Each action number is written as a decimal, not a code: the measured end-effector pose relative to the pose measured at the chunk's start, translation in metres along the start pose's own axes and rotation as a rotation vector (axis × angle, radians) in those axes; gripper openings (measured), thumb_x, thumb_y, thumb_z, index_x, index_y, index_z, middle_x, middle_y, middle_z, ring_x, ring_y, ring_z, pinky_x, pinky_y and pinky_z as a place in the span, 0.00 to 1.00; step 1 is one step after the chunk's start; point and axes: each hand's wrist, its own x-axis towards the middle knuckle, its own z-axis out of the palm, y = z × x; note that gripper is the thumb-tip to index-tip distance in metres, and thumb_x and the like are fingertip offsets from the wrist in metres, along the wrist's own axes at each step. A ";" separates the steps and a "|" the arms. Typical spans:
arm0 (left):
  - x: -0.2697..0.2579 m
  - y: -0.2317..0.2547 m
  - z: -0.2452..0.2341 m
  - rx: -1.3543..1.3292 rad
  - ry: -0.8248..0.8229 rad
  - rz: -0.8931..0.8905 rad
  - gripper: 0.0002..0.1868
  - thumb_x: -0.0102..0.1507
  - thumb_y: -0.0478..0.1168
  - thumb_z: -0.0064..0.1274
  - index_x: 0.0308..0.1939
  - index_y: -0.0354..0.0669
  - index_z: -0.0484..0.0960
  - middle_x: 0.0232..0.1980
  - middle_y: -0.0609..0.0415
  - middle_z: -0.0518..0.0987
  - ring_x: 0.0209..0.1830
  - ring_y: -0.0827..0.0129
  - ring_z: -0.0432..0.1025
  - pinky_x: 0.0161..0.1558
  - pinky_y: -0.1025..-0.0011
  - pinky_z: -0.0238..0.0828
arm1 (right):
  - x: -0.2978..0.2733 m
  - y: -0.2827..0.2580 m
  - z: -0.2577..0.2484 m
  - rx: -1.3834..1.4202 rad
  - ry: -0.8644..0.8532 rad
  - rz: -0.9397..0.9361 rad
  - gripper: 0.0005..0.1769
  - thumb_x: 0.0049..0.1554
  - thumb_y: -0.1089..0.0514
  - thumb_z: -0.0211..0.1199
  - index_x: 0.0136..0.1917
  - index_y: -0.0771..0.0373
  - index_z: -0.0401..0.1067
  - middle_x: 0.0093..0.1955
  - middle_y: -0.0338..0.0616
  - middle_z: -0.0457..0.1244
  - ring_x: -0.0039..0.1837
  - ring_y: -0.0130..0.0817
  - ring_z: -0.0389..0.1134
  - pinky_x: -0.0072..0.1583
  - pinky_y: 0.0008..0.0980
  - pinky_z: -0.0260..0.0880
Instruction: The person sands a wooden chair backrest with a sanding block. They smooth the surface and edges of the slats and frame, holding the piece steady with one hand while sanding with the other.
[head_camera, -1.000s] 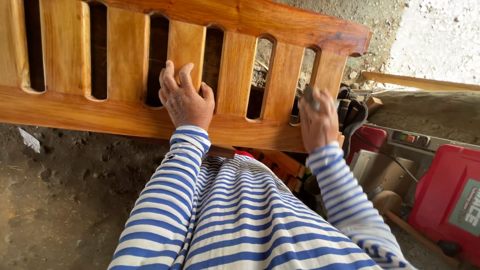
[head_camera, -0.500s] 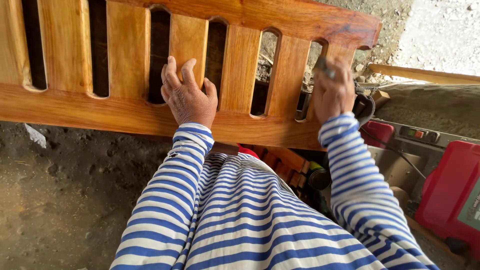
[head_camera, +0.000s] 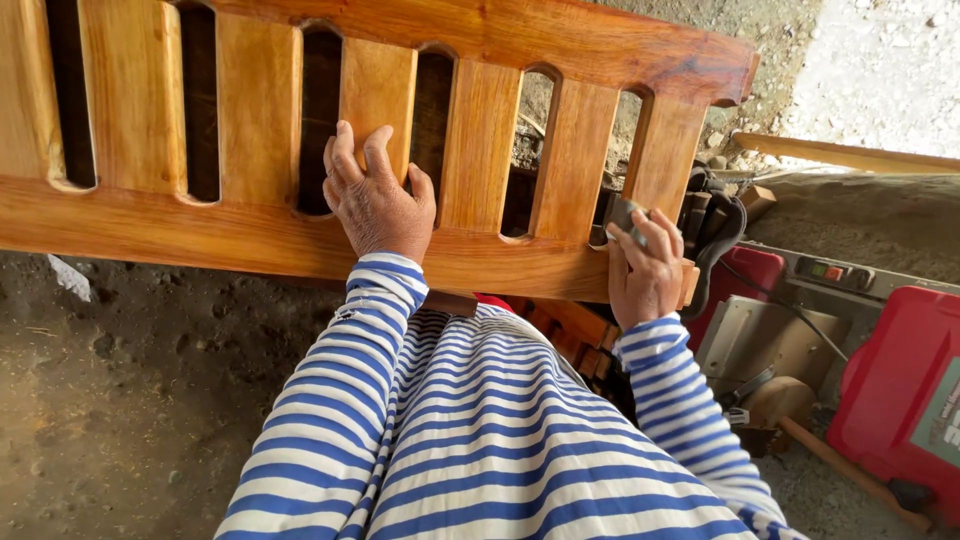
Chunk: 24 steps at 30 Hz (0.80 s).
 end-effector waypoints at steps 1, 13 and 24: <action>0.000 -0.001 0.000 0.007 -0.001 0.002 0.30 0.55 0.43 0.63 0.60 0.55 0.72 0.70 0.47 0.60 0.70 0.45 0.59 0.55 0.50 0.64 | 0.001 0.003 0.005 -0.008 0.012 -0.002 0.08 0.66 0.55 0.63 0.53 0.55 0.82 0.62 0.46 0.64 0.72 0.51 0.61 0.71 0.49 0.63; 0.004 0.010 -0.015 -0.055 -0.046 -0.041 0.26 0.57 0.40 0.60 0.60 0.49 0.76 0.71 0.41 0.63 0.71 0.44 0.60 0.63 0.43 0.63 | 0.114 0.020 0.023 0.146 0.258 0.059 0.08 0.67 0.58 0.64 0.54 0.63 0.81 0.58 0.52 0.72 0.64 0.51 0.68 0.64 0.46 0.68; 0.001 0.000 -0.002 0.039 -0.014 0.009 0.31 0.53 0.43 0.64 0.59 0.55 0.72 0.69 0.48 0.61 0.69 0.47 0.60 0.55 0.52 0.65 | 0.072 0.049 0.024 0.102 0.300 0.054 0.07 0.63 0.63 0.68 0.55 0.60 0.82 0.56 0.57 0.71 0.61 0.57 0.69 0.64 0.48 0.69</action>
